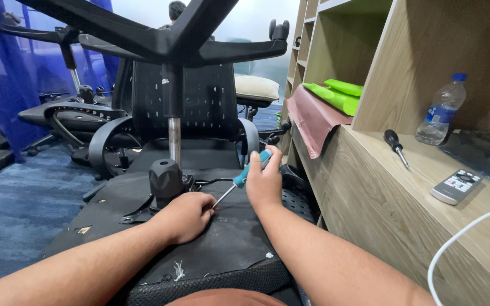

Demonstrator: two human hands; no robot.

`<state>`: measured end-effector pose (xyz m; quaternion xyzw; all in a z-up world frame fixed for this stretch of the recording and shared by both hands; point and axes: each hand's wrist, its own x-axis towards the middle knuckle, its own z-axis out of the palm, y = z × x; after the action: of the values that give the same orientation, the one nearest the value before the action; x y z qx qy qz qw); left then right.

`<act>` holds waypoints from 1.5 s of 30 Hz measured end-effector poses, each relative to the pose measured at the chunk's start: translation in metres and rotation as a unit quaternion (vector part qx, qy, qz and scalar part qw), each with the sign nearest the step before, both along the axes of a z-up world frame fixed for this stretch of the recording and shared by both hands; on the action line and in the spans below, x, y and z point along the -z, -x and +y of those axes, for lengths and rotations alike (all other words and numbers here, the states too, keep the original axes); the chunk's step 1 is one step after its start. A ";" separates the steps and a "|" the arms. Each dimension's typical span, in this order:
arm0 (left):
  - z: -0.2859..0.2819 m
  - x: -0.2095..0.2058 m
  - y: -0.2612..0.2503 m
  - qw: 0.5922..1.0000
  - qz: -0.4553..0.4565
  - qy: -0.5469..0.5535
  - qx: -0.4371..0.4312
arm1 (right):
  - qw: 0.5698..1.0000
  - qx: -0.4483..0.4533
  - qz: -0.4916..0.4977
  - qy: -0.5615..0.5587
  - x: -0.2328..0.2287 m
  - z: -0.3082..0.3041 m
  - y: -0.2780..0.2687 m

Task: The person uses a screwdriver to tighten screws on the underside of an office chair, securing the metal mounting plate to the chair base. The person holds the chair steady with one hand while turning the screwdriver with the other.

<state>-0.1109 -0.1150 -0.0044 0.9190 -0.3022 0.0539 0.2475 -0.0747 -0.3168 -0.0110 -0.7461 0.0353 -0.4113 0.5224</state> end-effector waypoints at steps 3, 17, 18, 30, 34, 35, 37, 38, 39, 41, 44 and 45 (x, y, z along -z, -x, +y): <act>0.000 -0.001 0.001 1.000 -0.001 -0.008 0.003 | 0.999 0.032 0.022 0.026 -0.002 -0.001 0.005; 0.001 -0.003 0.002 1.000 0.005 -0.025 -0.006 | 0.999 0.001 0.047 -0.028 -0.003 -0.003 0.006; 0.001 -0.003 0.002 0.999 0.018 -0.026 -0.015 | 0.991 -0.044 0.067 -0.105 -0.004 -0.004 0.006; 0.001 -0.003 0.003 1.000 0.013 -0.013 -0.019 | 0.993 -0.069 0.018 -0.093 -0.004 -0.002 0.006; 0.001 -0.004 0.004 0.999 0.031 -0.019 -0.028 | 0.968 -0.136 0.070 -0.197 -0.009 0.000 0.008; 0.001 -0.004 0.004 0.999 0.039 -0.019 -0.032 | 0.987 -0.080 0.069 -0.123 -0.009 0.000 0.008; 0.001 -0.004 0.004 0.999 0.017 -0.016 -0.022 | 0.997 0.032 0.067 0.028 -0.009 -0.001 0.007; 0.001 -0.004 0.004 1.000 0.007 -0.015 -0.017 | 0.996 0.040 0.078 0.022 -0.008 -0.001 0.007; 0.001 -0.003 0.003 1.000 0.000 -0.012 -0.014 | 0.995 0.048 0.089 0.017 -0.007 -0.001 0.007; 0.001 -0.002 0.002 1.000 -0.013 -0.008 -0.008 | 0.995 0.022 0.086 -0.035 -0.006 -0.001 0.007; 0.002 -0.002 0.003 1.000 -0.003 -0.018 -0.012 | 0.982 -0.059 0.090 -0.153 -0.006 0.000 0.005; 0.002 -0.003 0.003 1.000 0.009 -0.015 -0.017 | 0.973 -0.072 0.124 -0.179 -0.005 0.000 0.005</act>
<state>-0.1138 -0.1128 -0.0009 0.9280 -0.2849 0.0452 0.2359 -0.0800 -0.3168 -0.0060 -0.6859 0.1189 -0.2637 0.6677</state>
